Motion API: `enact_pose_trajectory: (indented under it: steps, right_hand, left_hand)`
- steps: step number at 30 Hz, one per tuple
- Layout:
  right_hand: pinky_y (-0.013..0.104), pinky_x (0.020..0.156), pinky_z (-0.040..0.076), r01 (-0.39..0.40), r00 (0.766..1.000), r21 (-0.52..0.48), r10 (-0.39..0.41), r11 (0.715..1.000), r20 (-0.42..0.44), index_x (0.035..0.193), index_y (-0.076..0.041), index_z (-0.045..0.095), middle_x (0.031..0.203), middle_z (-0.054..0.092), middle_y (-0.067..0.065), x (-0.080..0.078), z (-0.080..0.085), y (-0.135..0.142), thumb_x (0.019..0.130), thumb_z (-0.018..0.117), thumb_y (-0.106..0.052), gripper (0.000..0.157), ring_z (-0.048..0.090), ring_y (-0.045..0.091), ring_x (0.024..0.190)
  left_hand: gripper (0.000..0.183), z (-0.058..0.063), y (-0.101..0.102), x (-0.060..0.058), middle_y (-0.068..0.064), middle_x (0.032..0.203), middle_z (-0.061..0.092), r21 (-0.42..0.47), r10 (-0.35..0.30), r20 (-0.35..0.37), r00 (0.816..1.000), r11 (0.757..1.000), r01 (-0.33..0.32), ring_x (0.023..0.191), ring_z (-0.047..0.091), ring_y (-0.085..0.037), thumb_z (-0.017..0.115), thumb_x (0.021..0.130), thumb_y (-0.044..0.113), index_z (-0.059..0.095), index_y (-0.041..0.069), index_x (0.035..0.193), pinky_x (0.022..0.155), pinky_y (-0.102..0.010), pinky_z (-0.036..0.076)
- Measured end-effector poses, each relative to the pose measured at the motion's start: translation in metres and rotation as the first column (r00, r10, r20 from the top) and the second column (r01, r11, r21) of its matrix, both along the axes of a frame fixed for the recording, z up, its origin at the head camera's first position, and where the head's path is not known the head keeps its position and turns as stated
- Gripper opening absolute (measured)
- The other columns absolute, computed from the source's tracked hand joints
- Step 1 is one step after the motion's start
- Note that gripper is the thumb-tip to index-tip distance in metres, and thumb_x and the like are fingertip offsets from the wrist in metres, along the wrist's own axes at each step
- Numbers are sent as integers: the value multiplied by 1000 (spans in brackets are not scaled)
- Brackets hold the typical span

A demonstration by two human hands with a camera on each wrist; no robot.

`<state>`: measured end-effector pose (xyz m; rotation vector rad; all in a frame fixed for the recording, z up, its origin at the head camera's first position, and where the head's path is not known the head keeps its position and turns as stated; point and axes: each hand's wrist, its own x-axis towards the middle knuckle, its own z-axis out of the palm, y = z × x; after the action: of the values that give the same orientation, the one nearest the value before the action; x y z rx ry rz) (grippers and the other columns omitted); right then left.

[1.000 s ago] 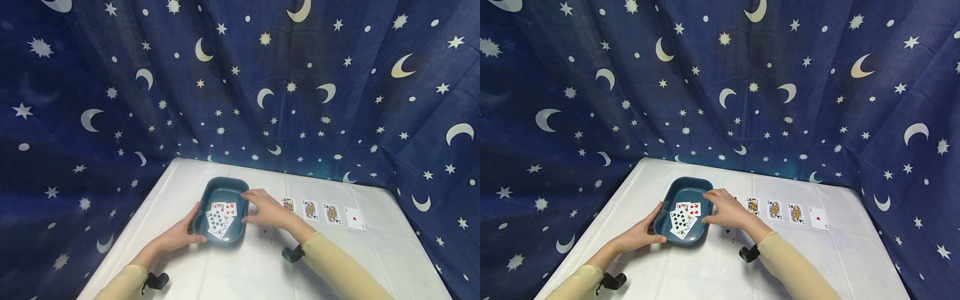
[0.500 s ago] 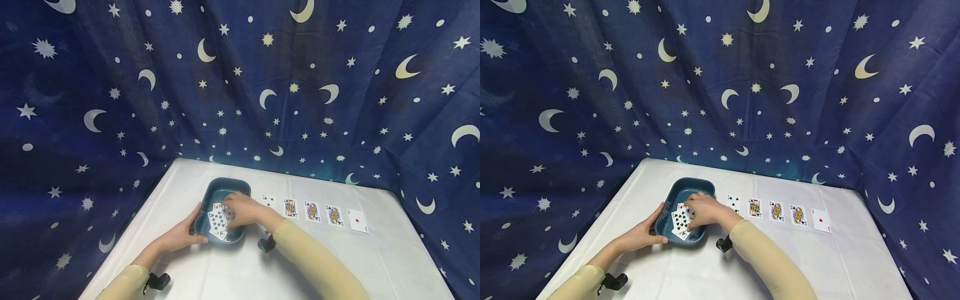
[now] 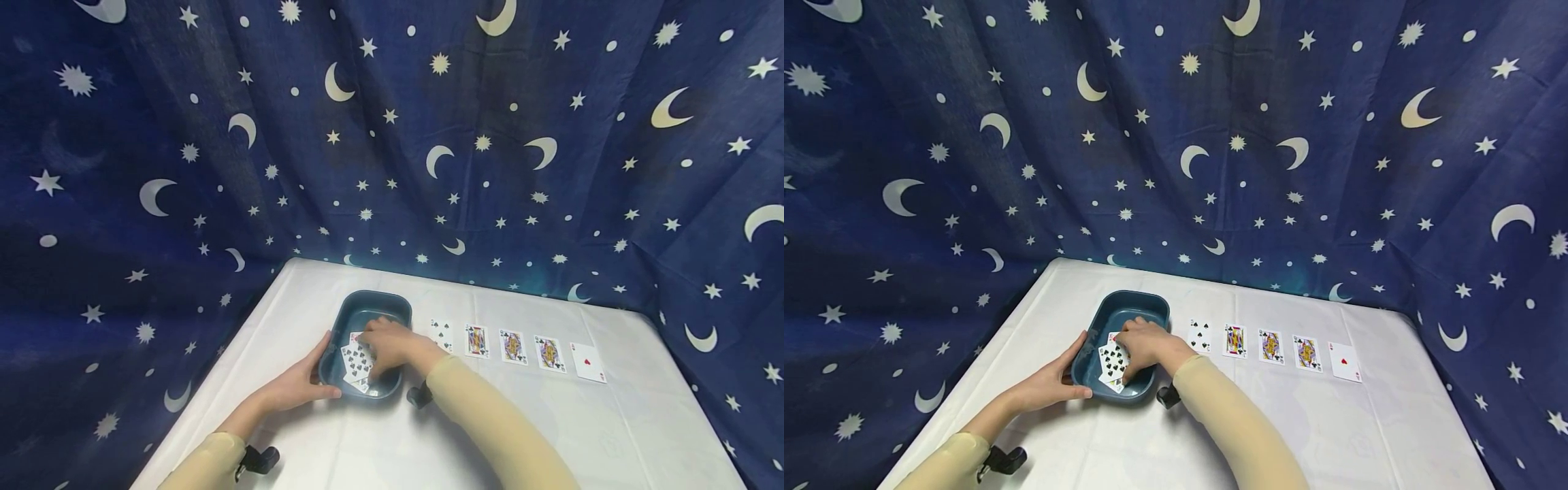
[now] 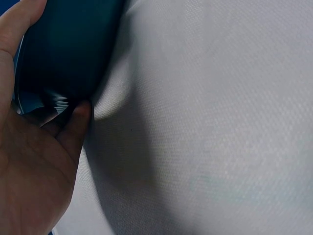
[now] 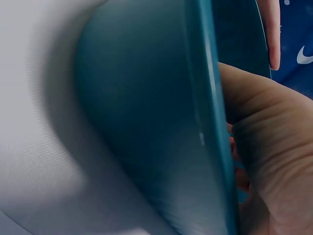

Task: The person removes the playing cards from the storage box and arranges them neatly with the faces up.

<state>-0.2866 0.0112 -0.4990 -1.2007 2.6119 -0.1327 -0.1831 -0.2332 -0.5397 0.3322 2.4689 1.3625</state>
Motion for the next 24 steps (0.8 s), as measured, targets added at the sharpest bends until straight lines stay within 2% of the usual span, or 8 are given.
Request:
enact_pose_trajectory:
  steps: [14,24]
  right_hand:
    - [37,116,36,23,1000,37,-23,999,2,144,-22,60,139,53,-5,0,1,-3,66,92,-56,90,47,14,124]
    - [36,115,37,35,999,42,-35,999,-10,145,-23,59,138,52,-6,1,-1,-4,64,92,-56,93,47,14,121]
  left_hand:
    - [123,0,0,0,-1,172,2,-3,3,-2,1000,1000,-3,154,17,-31,87,82,39,-2,25,166,119,-46,32]
    - [121,-2,1,0,-6,172,2,3,-4,-9,1000,1000,4,152,25,-35,86,84,37,-2,24,166,117,-46,36]
